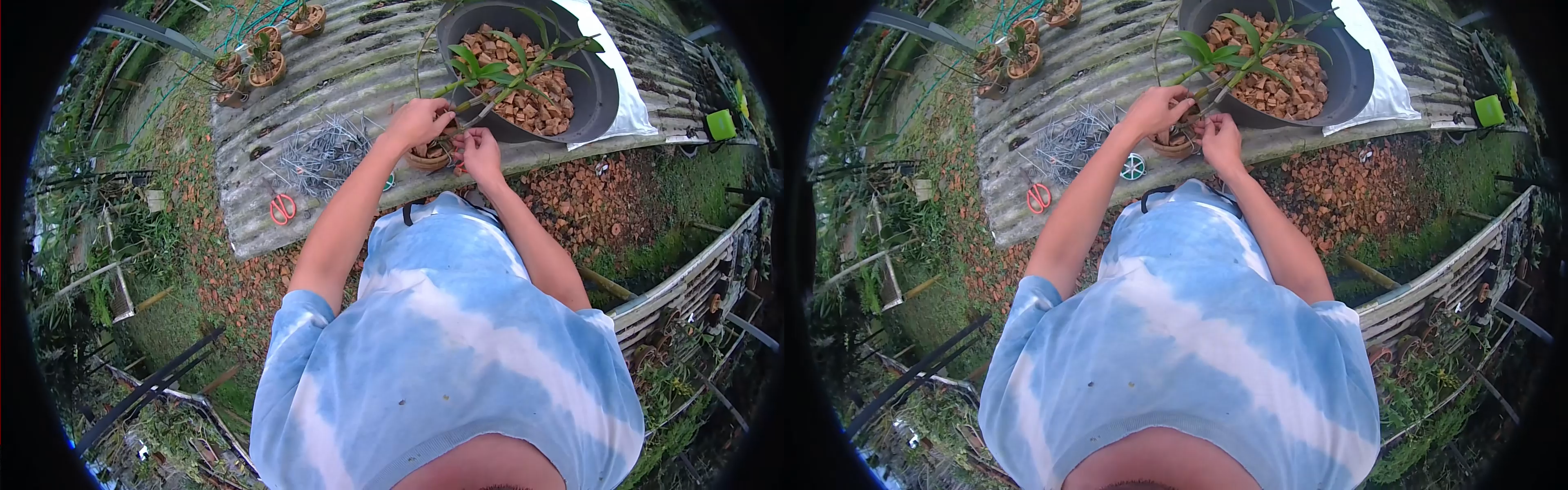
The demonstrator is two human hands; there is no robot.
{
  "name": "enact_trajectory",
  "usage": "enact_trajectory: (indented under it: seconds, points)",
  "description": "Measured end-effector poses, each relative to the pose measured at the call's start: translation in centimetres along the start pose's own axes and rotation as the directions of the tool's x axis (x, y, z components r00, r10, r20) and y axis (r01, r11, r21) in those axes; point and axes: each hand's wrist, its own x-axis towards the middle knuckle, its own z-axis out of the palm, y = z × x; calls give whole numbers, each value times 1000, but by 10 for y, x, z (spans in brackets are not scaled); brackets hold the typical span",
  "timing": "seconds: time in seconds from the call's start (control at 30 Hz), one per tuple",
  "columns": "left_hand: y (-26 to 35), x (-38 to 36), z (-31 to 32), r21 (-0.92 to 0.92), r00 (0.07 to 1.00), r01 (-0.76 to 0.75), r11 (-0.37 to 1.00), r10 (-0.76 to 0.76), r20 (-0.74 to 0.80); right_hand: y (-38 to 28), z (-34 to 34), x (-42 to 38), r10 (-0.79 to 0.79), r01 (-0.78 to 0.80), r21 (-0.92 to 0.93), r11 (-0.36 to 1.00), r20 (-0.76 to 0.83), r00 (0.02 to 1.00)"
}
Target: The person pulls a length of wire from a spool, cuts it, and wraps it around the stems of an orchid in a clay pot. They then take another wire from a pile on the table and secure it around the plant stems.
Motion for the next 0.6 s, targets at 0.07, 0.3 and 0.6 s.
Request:
enact_trajectory:
  seconds: [0.07, 0.3, 0.6]
  points:
    - [-12, 2, 4, -17, 1000, 2, 1000, -2, -3, -1, 5, 0, -14, 14, -12, 1000, -21, 1000]
    - [-19, -2, 2, -29, 991, -115, 993, 113, -65, 16, 22, 2, -58, 59, 36, 998, -19, 998]
    - [-19, -11, 17, -2, 963, -224, 975, 221, -151, 15, 3, -9, 17, -12, 101, 995, -50, 999]
